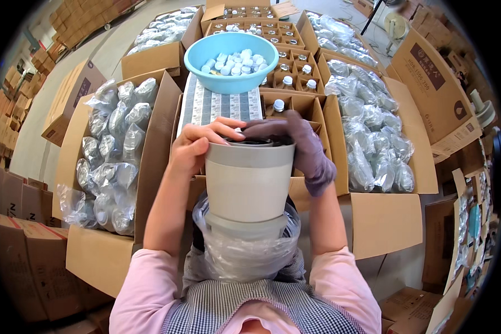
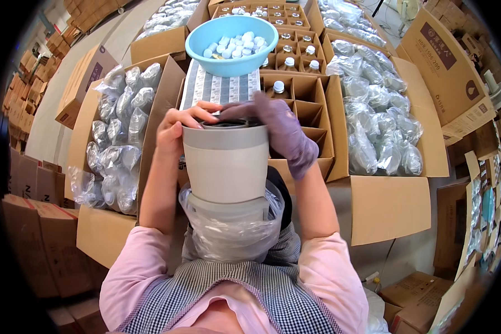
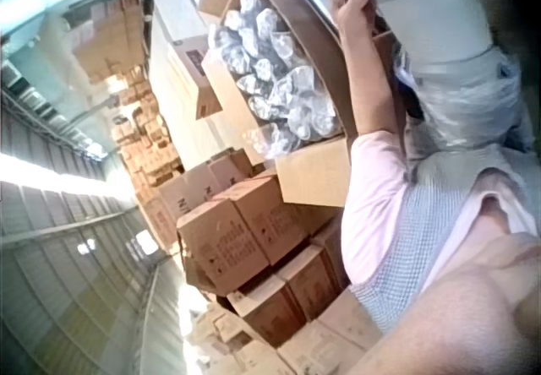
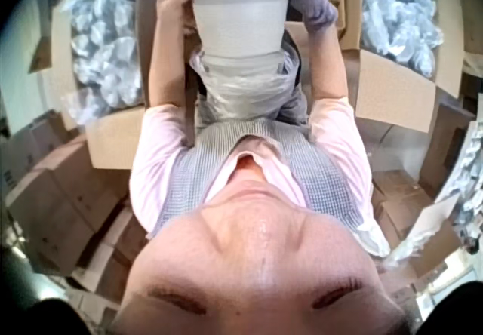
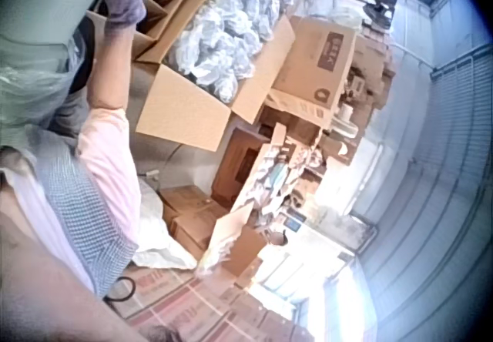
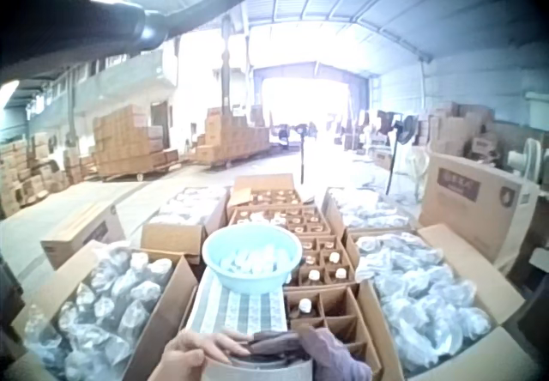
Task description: The person assembles cylindrical containers by inserting inner components and lids, then wraps each unit in plastic and places it into a cardboard box. The person also applies labels to the wrapped containers and handles small white caps from a blue bowl.
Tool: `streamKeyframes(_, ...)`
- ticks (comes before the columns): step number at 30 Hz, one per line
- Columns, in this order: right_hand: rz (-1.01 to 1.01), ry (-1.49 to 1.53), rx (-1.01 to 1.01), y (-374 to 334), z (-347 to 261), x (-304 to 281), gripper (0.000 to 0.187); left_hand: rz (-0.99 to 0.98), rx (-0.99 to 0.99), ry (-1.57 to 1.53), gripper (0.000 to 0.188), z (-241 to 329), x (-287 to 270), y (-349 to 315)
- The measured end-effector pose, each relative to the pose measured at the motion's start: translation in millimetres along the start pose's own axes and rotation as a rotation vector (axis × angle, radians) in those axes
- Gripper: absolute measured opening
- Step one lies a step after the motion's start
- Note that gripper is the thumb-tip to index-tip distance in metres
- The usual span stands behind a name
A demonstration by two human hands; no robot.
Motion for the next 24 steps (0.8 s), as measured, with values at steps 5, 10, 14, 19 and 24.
streamKeyframes(5,0.032,0.507,-0.018,4.2,36.5,17.2,0.078,0.068,0.053,0.621,0.03,49.0,62.6,15.5)
streamKeyframes(10,0.098,0.192,0.319,5.4,13.6,27.5,0.075,0.007,0.245,0.324,0.029,27.0,12.7,-9.5)
streamKeyframes(14,0.096,0.033,0.105,-1.9,5.0,19.5,0.072,0.042,0.147,0.153,0.058,13.1,4.6,-19.5)
streamKeyframes(19,-0.162,-0.154,-0.984,-20.6,-34.6,-2.6,0.034,0.281,-0.408,0.258,0.062,-53.5,36.4,-69.3)
streamKeyframes(24,0.039,-0.341,-0.631,-74.1,-61.1,-16.4,0.051,0.266,-0.517,0.237,0.044,-46.9,86.5,-90.7)
Point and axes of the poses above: each hand's wrist, its own y-axis towards the middle knuckle, its own x-axis out of the palm, z = x × y, the point moved 3 cm from there along y, towards the middle knuckle, and after that the axes turned 9 degrees about -y, right-handed, at the moved point
